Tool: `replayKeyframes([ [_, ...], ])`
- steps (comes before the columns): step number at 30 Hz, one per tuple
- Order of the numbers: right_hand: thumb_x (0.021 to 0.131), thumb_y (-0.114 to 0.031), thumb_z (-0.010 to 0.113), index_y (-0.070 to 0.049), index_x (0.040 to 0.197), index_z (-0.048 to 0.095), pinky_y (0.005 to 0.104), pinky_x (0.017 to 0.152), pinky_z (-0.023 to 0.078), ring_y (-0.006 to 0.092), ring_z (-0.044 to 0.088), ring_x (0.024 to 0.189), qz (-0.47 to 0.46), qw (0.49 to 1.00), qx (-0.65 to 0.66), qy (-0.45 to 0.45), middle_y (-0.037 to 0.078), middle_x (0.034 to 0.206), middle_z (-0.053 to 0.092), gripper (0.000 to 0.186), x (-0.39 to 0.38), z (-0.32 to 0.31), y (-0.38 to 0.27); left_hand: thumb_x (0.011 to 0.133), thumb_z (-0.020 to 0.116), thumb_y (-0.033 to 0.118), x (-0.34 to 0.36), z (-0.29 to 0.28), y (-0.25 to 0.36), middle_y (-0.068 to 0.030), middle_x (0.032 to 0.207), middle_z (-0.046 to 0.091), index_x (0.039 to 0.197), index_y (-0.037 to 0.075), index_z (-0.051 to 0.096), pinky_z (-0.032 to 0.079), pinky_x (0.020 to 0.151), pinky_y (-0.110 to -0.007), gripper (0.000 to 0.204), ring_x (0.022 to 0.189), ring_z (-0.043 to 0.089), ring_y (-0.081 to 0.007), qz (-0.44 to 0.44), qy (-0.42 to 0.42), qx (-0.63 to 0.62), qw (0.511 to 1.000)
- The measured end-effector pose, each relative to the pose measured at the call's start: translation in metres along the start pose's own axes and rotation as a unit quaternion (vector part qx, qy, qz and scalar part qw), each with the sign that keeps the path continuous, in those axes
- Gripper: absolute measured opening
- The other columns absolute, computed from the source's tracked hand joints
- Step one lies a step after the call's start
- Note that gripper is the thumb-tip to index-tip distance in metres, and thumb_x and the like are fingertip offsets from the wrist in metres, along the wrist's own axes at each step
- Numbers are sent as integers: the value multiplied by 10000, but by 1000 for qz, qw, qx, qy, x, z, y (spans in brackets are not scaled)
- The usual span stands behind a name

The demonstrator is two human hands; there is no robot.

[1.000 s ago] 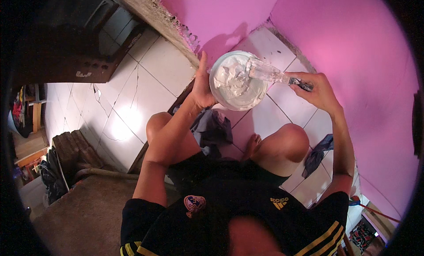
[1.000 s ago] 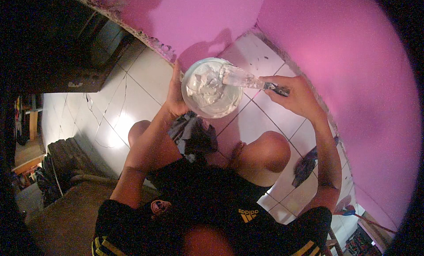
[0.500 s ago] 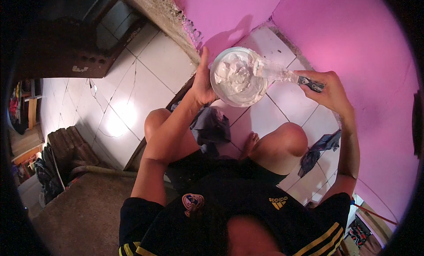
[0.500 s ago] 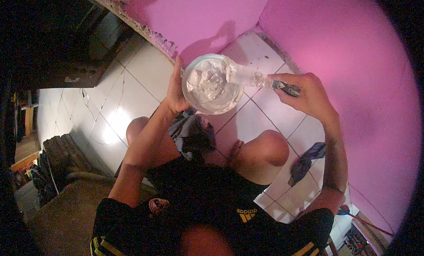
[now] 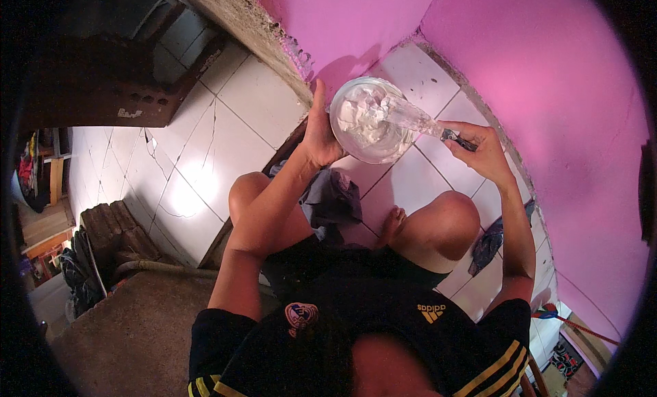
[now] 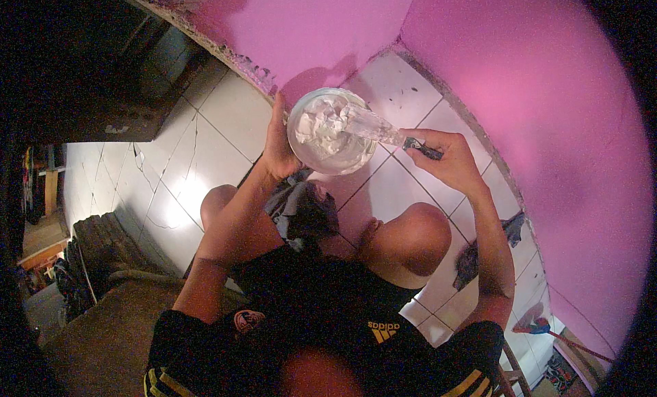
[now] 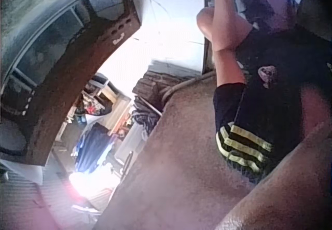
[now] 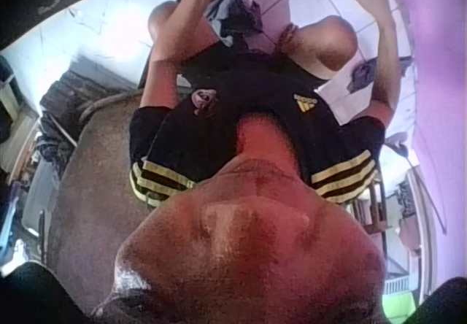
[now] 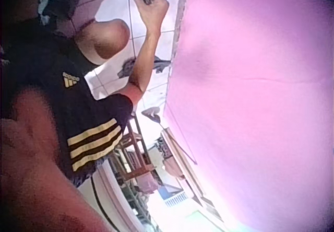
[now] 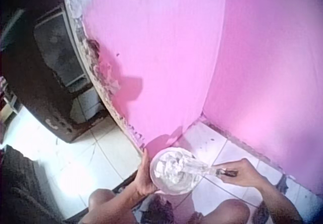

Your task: The person applies a white substance from a bowl onto a damaged section of a wall using a putty knife. They spread and smooth the material across the surface, occasionally scraping excess from the tool back into the bowl.

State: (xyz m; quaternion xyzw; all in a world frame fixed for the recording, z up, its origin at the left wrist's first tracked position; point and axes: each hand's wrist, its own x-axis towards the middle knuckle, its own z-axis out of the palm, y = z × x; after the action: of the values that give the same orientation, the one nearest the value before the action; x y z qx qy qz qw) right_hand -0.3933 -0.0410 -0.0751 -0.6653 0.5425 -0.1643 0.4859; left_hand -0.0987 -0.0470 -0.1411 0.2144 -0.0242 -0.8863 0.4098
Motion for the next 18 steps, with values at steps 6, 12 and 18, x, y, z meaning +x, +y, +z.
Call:
replayKeyframes([
  [6, 806, -31, 657, -88, 1144, 654, 188, 545, 393, 7, 453, 615, -33, 999, 42, 12, -40, 787, 644, 343, -4, 5, 5, 785, 280, 808, 1, -2, -2, -164, 1404, 395, 1403, 55, 335, 326, 1050, -543, 975, 1273, 413, -333, 1, -8, 19, 1000],
  [12, 815, -104, 671, -85, 1123, 659, 209, 545, 415, 43, 491, 579, -97, 990, -84, 56, 4, 732, 647, 309, -9, 18, -9, 791, 280, 802, -6, 8, -5, -147, 1398, 404, 1397, 65, 348, 331, 1044, -546, 957, 1273, 410, -333, 22, 15, 24, 999],
  [18, 854, -94, 631, -81, 1182, 618, 210, 507, 402, 48, 485, 535, -14, 998, 46, 50, 5, 649, 586, 329, -21, 13, -20, 811, 291, 777, -10, 7, -7, -131, 1371, 433, 1381, 93, 381, 324, 1039, -555, 895, 1252, 422, -330, 52, 1, -18, 998],
])
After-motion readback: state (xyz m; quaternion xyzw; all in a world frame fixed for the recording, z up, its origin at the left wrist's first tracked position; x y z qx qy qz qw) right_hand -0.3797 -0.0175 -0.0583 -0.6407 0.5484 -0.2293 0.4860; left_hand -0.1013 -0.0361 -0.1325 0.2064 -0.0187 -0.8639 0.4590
